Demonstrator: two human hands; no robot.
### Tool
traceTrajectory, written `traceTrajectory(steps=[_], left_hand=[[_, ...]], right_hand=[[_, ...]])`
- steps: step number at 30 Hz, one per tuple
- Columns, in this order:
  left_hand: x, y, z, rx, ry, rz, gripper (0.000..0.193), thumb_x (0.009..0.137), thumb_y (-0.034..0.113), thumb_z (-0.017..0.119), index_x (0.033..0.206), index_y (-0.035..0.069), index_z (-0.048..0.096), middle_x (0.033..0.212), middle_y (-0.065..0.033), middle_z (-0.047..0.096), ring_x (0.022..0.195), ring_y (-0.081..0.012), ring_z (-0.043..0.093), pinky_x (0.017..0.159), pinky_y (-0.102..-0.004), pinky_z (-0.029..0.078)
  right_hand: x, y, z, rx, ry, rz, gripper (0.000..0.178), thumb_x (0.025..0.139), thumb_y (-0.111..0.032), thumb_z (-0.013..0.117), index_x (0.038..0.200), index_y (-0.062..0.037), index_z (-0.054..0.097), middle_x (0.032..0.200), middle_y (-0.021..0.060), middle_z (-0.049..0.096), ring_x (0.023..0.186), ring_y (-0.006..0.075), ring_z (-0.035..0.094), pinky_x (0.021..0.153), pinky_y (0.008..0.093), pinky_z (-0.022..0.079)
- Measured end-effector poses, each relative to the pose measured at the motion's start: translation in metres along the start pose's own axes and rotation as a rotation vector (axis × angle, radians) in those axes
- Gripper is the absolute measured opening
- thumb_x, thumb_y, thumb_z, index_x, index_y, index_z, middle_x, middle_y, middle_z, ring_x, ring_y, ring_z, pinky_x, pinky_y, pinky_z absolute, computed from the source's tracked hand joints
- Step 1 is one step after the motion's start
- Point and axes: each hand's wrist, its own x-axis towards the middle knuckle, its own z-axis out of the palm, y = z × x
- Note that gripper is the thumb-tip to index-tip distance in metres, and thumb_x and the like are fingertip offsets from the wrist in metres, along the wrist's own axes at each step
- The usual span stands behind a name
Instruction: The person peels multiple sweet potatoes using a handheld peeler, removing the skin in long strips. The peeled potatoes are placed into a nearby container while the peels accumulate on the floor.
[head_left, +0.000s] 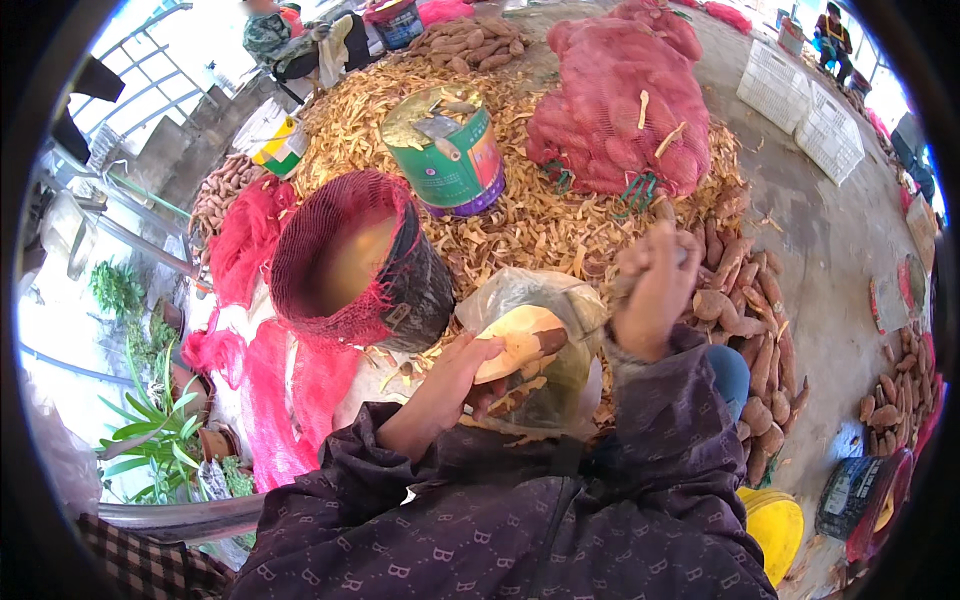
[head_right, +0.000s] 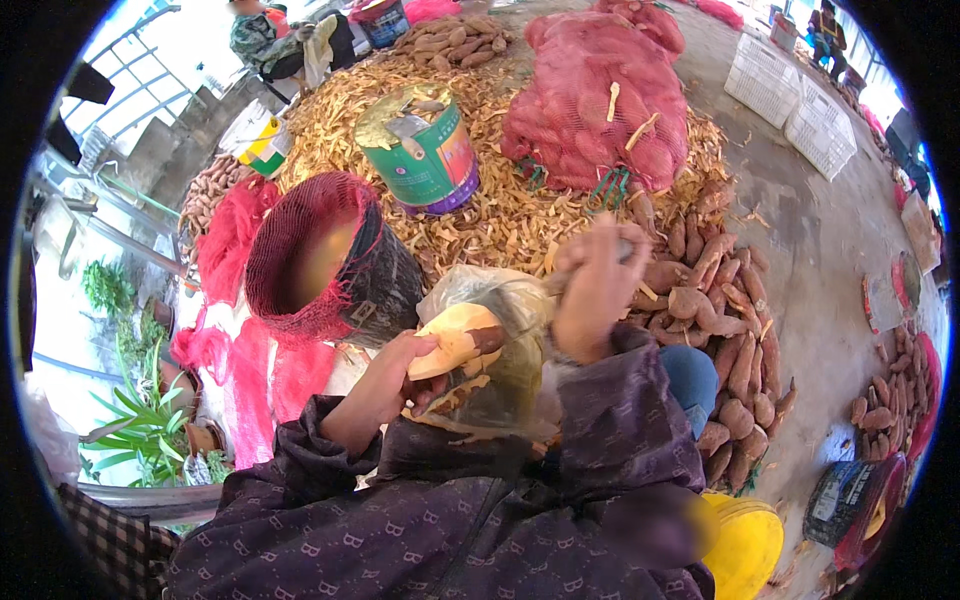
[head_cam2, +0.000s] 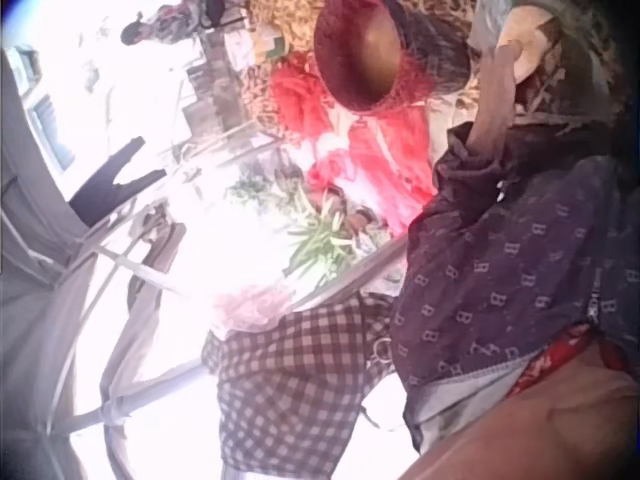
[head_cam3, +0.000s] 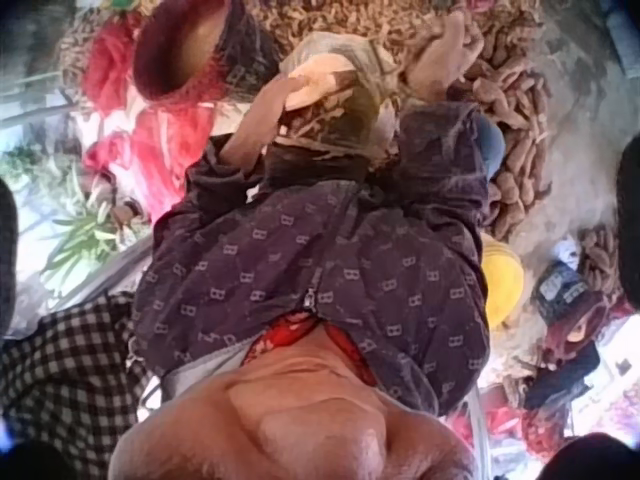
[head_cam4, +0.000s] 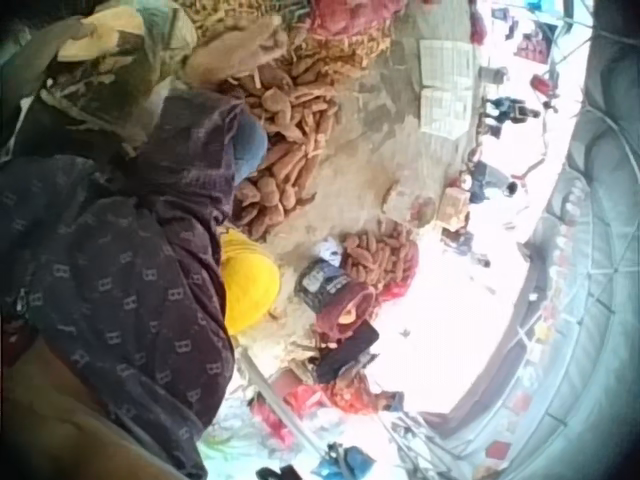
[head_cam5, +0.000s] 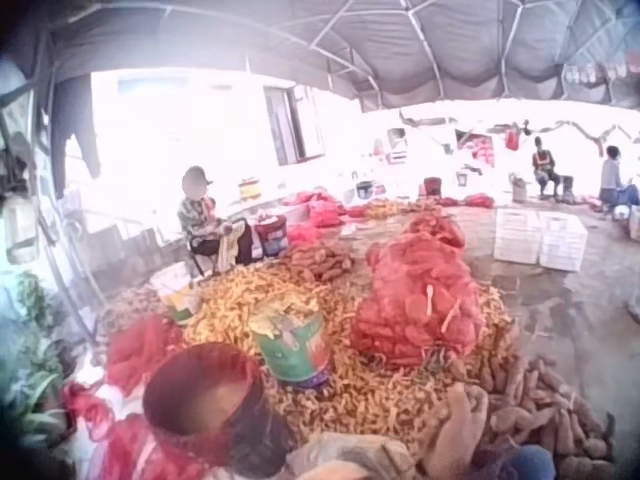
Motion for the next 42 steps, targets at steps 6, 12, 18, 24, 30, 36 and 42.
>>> traceTrajectory(steps=[6,12,18,24,30,36,42], left_hand=[[0.003,-0.008,0.004,-0.173,-0.008,-0.242,0.037,0.088,0.044,0.047,0.098,0.009,0.056,0.064,-0.0046,0.051,0.048,-0.0163,0.043,0.042,-0.0292,0.033],[0.004,-0.008,-0.007,-0.254,-0.072,-0.274,0.042,0.087,0.047,0.045,0.101,0.009,0.057,0.066,-0.0031,0.051,0.049,-0.0150,0.042,0.042,-0.0291,0.033],[0.005,0.002,-0.009,-0.435,-0.172,-0.430,0.038,0.087,0.047,0.046,0.102,0.013,0.057,0.065,-0.0024,0.050,0.048,-0.0144,0.042,0.045,-0.0301,0.032],[0.008,0.002,-0.010,-0.487,-0.226,-0.433,0.040,0.088,0.049,0.044,0.107,0.015,0.055,0.067,-0.0016,0.048,0.046,-0.0124,0.040,0.042,-0.0285,0.032],[0.017,0.000,-0.016,-0.612,-0.354,-0.502,0.040,0.088,0.048,0.044,0.106,0.014,0.054,0.066,-0.0009,0.046,0.046,-0.0108,0.040,0.039,-0.0266,0.033],[0.016,-0.004,-0.015,-0.711,-0.415,-0.444,0.040,0.089,0.046,0.044,0.106,0.011,0.053,0.066,-0.0020,0.046,0.045,-0.0094,0.040,0.037,-0.0261,0.035],[0.019,-0.005,-0.019,-0.777,-0.476,-0.517,0.041,0.089,0.047,0.042,0.105,0.011,0.053,0.067,-0.0018,0.046,0.044,-0.0088,0.040,0.036,-0.0243,0.033]], right_hand=[[-0.002,0.045,-0.002,-0.056,0.020,0.154,0.016,0.094,-0.012,0.052,0.099,-0.0128,0.037,0.066,0.0011,0.043,0.052,0.0099,0.044,0.045,0.0247,0.040],[0.028,0.024,-0.038,-0.150,0.228,0.051,0.019,0.094,-0.016,0.052,0.100,-0.0111,0.035,0.063,0.0019,0.045,0.047,0.0105,0.046,0.033,0.0236,0.035],[-0.017,0.047,0.014,-0.026,-0.135,0.010,0.019,0.094,-0.016,0.055,0.098,-0.0125,0.036,0.063,0.0010,0.045,0.047,0.0103,0.046,0.035,0.0242,0.037],[0.036,0.040,-0.048,-0.158,0.223,-0.021,0.018,0.095,-0.015,0.050,0.098,-0.0104,0.033,0.063,0.0033,0.047,0.045,0.0116,0.047,0.032,0.0255,0.036],[-0.008,0.040,0.008,-0.009,-0.116,0.015,0.019,0.094,-0.014,0.054,0.096,-0.0115,0.036,0.063,0.0014,0.045,0.048,0.0117,0.046,0.037,0.0250,0.038],[0.042,0.045,-0.050,-0.041,0.263,-0.005,0.016,0.094,-0.010,0.051,0.097,-0.0110,0.035,0.062,0.0021,0.044,0.048,0.0119,0.046,0.041,0.0257,0.039],[-0.012,0.033,0.015,0.073,-0.127,0.089,0.017,0.094,-0.012,0.053,0.096,-0.0122,0.036,0.061,0.0016,0.043,0.047,0.0108,0.044,0.038,0.0279,0.039]])
